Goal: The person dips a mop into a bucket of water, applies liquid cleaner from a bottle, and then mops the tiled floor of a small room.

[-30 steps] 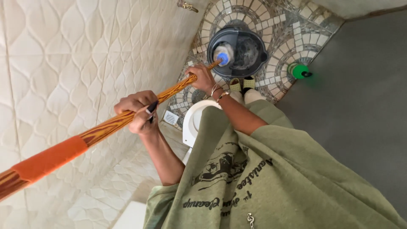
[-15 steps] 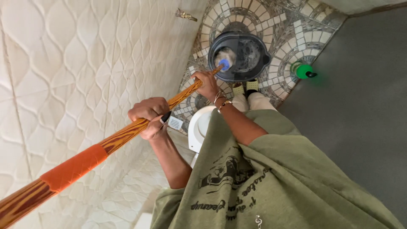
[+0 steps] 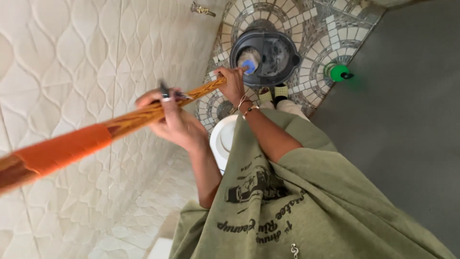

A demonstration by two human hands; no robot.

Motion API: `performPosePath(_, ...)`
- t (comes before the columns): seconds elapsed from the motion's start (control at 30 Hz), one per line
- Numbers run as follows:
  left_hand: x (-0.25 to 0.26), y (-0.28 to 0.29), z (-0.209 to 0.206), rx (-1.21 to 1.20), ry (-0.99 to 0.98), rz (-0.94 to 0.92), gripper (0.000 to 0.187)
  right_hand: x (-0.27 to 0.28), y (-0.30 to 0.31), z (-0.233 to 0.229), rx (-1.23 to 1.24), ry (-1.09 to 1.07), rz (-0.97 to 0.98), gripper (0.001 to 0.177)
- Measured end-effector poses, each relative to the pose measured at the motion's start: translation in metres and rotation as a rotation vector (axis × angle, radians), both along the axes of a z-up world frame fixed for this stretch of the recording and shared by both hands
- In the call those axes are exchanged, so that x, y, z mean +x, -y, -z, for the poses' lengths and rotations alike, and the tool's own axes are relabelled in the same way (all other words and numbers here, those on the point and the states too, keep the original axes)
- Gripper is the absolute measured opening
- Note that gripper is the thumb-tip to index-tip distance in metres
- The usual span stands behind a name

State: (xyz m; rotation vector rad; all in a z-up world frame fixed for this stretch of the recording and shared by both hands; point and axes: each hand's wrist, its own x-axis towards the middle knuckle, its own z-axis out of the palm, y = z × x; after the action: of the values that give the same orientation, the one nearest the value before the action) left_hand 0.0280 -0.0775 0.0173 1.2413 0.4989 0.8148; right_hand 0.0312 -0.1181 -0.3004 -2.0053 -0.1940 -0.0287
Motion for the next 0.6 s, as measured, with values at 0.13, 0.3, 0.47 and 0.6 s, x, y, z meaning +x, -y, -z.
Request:
performPosePath(0.13,-0.008,-0.002,-0.009,0.033,0.119,-0.059,0.018,-0.009,0.001,-0.019,0.009,0.008,-0.015,0.034)
performPosePath(0.3,-0.027,-0.048,0.01,0.064,0.197,0.005,0.033,-0.023,0.004,-0.017,-0.006,0.039,0.047,0.057)
performPosePath(0.47,-0.053,-0.065,0.012,-0.004,0.253,0.063,0.035,-0.024,0.01,-0.003,0.705,-1.122,0.262,0.054)
performPosePath(0.6,-0.075,-0.068,-0.003,0.063,0.265,0.195,0.041,-0.01,0.004,-0.012,1.514,-1.698,0.487,0.053)
